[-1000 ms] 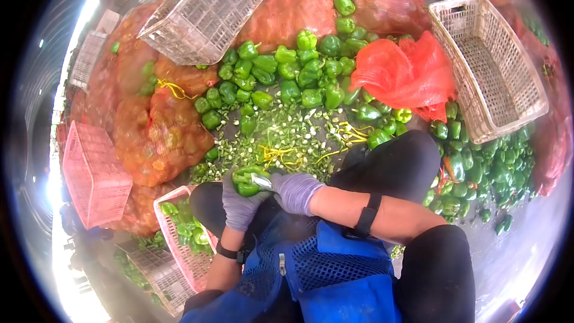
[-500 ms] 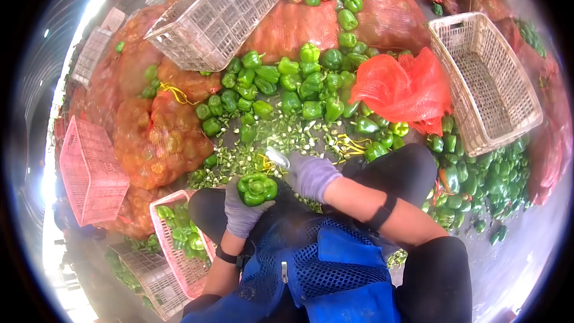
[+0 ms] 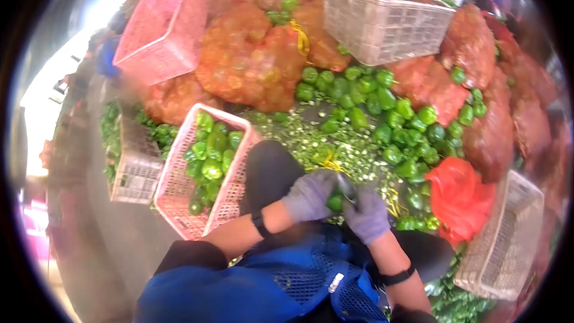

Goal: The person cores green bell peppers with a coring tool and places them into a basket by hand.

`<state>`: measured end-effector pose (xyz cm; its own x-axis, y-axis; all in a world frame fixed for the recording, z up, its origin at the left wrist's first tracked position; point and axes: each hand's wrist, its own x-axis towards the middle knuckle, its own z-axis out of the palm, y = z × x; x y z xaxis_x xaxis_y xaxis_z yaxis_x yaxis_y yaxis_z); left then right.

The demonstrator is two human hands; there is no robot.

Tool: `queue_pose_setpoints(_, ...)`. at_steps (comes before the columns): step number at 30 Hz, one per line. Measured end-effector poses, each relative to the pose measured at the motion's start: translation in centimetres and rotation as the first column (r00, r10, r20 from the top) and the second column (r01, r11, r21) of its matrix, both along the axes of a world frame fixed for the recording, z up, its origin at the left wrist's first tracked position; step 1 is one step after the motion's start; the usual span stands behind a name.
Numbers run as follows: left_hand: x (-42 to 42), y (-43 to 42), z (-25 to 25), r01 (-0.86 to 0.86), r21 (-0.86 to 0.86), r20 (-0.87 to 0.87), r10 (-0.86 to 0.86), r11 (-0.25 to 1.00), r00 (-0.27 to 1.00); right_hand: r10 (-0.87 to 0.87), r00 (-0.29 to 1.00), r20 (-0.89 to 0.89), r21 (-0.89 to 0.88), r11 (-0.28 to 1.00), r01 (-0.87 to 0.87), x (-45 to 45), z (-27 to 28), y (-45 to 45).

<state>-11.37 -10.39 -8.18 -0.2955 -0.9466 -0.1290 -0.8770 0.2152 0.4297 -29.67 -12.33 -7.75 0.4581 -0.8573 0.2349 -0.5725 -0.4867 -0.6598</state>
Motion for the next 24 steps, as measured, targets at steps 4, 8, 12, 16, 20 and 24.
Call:
queue_pose_setpoints(4, 0.7, 0.1, 0.6, -0.092, 0.072, -0.023, 0.094, 0.993, 0.995, 0.046, 0.996, -0.074, 0.118, 0.992, -0.037, 1.7, 1.4, -0.7)
queue_pose_setpoints(8, 1.0, 0.1, 1.6, -0.206, 0.346, -0.294, 0.314, 0.916, 0.903, -0.079, 0.992, -0.102, 0.201, 0.975, 0.099, 2.7, 0.8, -0.6)
queue_pose_setpoints(12, 2.6, -0.9, -3.3, 0.157, 0.372, -0.515, 0.063, 0.915, 0.855, -0.031, 0.953, -0.302, 0.287, 0.950, 0.122, 1.9, 0.4, -1.0)
queue_pose_setpoints(16, 2.4, -1.6, -3.6, 0.323, 0.517, -0.486, -0.039, 0.793, 0.873, 0.099, 0.975, -0.198, 0.393, 0.920, -0.014, 1.0, 2.2, -0.1)
queue_pose_setpoints(20, 2.5, -2.7, -1.3, 0.581, 0.489, -0.647, -0.176, 0.651, 0.742, 0.150, 0.978, -0.144, 0.357, 0.930, -0.090, 0.4, 2.0, 0.5)
queue_pose_setpoints(24, 2.3, -2.9, -2.8, 0.627, 0.479, -0.821, 0.060, 0.614, 0.568, 0.027, 0.999, 0.024, 0.441, 0.897, -0.034, -0.2, 1.1, 0.0)
